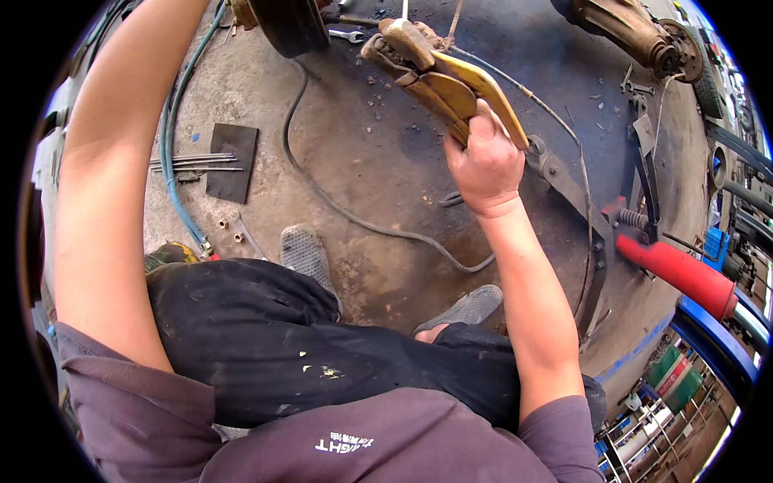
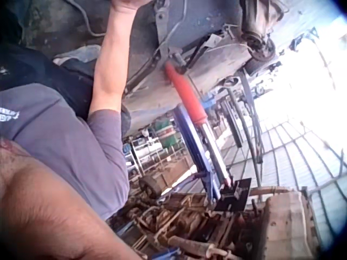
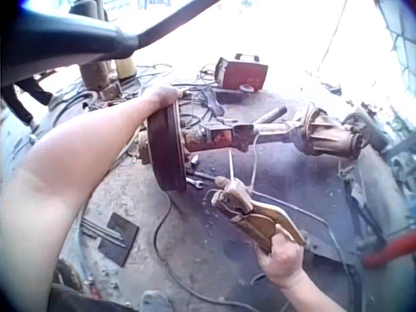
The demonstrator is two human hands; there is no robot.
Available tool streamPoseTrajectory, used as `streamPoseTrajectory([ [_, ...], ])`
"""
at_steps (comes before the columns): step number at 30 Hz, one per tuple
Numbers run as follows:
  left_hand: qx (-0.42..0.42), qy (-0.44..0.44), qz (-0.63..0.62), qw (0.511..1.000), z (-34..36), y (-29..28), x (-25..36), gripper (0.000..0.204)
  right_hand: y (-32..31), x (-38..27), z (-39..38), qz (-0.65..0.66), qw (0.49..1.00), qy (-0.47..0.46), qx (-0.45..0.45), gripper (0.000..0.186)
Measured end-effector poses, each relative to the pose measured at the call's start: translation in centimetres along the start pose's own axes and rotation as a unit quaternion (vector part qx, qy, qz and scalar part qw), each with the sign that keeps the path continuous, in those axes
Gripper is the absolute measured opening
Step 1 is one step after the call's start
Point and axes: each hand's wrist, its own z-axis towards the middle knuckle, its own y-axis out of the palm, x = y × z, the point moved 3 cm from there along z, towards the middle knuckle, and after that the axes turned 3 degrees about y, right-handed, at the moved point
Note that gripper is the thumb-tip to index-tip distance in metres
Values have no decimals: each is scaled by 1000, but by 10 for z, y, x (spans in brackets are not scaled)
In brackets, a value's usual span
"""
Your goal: The person sits on the floor and uses a welding torch to join a metal disc to a larger axle assembly. They hold the disc in place with one hand while applying the weld with the other, creating bright sparks and smoke. The person repositions the disc and continues welding different sections of the joint.
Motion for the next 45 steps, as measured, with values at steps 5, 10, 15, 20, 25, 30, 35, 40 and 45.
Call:
streamPoseTrajectory([
  [5, 25, -39, -58, 997, -6, 7, 9, 44, 12, -5, 24, -33, 999, -11, -4, 56],
  [10, 43, -63, -81, 994, -14, -7, 15, 44, 24, -4, 49, -27, 999, -17, 0, 51],
  [15, 47, -58, -117, 990, -28, -24, 30, 50, 38, 3, 63, -36, 999, -10, -9, 49],
  [20, 70, -54, -126, 988, -30, -23, 25, 50, 48, 3, 74, -39, 999, -9, -12, 50],
  [25, 45, -79, -134, 987, -31, -27, 29, 50, 53, 4, 85, -55, 998, -14, -12, 49],
  [30, 43, -83, -132, 987, -34, -29, 31, 49, 55, 4, 86, -61, 998, -9, -20, 49],
  [35, 40, -51, -157, 985, -33, -29, 32, 47, 56, 4, 86, -55, 998, 1, -14, 47],
  [40, 10, 7, -5, 1000, -8, -8, 22, 36, 56, 1, 87, -50, 999, 8, -16, 44],
  [45, -45, 141, 226, 963, 9, 14, 15, 32, 58, 3, 87, -44, 999, 0, -9, 42],
])
